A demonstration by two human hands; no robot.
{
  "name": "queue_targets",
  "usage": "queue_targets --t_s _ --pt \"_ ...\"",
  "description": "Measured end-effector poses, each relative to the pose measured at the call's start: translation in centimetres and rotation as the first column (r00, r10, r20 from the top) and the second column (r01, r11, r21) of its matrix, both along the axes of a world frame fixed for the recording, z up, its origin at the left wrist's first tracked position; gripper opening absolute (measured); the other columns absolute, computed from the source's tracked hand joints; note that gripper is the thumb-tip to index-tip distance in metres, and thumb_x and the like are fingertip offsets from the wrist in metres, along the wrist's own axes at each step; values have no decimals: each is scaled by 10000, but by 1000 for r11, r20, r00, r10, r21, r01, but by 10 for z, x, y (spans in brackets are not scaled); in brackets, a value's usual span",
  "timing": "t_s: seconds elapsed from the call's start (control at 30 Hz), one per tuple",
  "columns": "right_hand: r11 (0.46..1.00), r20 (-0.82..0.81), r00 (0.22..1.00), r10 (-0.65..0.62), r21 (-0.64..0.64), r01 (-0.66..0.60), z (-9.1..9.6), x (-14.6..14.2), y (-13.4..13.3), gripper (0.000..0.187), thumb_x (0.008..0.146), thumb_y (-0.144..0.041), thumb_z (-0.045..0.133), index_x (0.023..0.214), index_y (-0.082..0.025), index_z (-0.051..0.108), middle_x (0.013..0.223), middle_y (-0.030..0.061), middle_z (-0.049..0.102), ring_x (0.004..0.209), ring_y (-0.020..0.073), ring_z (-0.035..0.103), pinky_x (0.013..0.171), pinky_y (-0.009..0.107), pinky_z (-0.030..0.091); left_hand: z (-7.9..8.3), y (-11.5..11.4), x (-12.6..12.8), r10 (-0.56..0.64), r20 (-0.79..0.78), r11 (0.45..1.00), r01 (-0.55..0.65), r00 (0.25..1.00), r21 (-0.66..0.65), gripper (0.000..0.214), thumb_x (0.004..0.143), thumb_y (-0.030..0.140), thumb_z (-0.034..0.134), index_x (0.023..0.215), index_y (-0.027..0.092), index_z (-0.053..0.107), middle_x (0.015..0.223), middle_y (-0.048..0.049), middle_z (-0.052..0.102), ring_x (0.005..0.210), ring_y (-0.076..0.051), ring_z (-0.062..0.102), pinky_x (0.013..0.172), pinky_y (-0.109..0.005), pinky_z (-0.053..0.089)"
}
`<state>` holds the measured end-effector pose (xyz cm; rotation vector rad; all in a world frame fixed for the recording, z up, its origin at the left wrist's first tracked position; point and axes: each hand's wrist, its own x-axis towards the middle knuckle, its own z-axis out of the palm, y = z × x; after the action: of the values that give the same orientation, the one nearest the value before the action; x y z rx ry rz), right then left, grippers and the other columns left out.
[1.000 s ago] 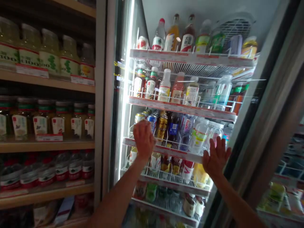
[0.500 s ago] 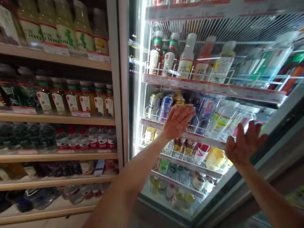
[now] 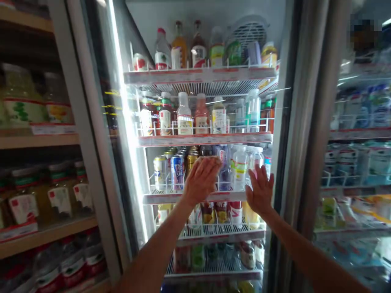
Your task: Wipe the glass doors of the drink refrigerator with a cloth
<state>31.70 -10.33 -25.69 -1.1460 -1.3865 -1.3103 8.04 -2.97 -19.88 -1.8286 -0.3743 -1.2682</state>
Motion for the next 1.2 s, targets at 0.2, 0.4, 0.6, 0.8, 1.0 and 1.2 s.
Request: queue_targets --t_s 0.2,0.4,0.6,0.8,1.0,1.2 --pt "1000 -30 999 -12 -9 12 1 -3 1 643 880 -285 369 1471 -239 120 1547 70 132 1419 269 143 1130 538 112 50 9 -6 31 510 994 29 860 -109 585 853 264 436 1410 156 292 1502 -123 244 1400 -310 141 1122 -546 177" --pt "997 -16 998 62 -40 -63 2 0 -3 639 874 -302 354 1469 -220 136 1546 77 132 1419 272 144 1128 549 114 38 -13 56 -25 -255 997 41 967 58 569 857 268 439 1405 200 301 1459 -38 361 1399 -224 179 1156 -423 168" --pt "987 -45 989 143 -67 -145 3 -1 -5 637 875 -318 339 1468 -187 143 1531 106 187 1417 280 147 1125 565 123 66 -4 46 -26 255 1000 29 967 -9 578 849 263 447 1401 152 317 1476 -110 311 1401 -282 158 1133 -492 186" --pt "965 -97 968 230 -110 -240 13 6 -34 588 904 -253 309 1464 -199 142 1504 107 266 1399 228 231 1117 506 241 27 -20 61 16 -514 983 82 857 166 498 877 269 412 1366 187 374 1449 -11 380 1386 -197 225 1152 -387 178" --pt "985 -176 971 163 -19 -169 19 26 -66 587 899 -208 338 1460 -247 168 1482 87 320 1373 225 298 1103 512 280 71 -19 90 -88 66 996 89 994 -19 591 834 234 471 1397 139 321 1463 -118 335 1394 -289 184 1133 -487 193" --pt "992 -140 983 121 -26 -126 16 52 -94 598 879 -161 370 1449 -249 214 1474 94 332 1352 234 336 1073 520 333 24 -44 160 -69 -524 980 157 849 125 500 886 259 404 1375 166 355 1447 -40 383 1357 -181 296 1152 -371 184"
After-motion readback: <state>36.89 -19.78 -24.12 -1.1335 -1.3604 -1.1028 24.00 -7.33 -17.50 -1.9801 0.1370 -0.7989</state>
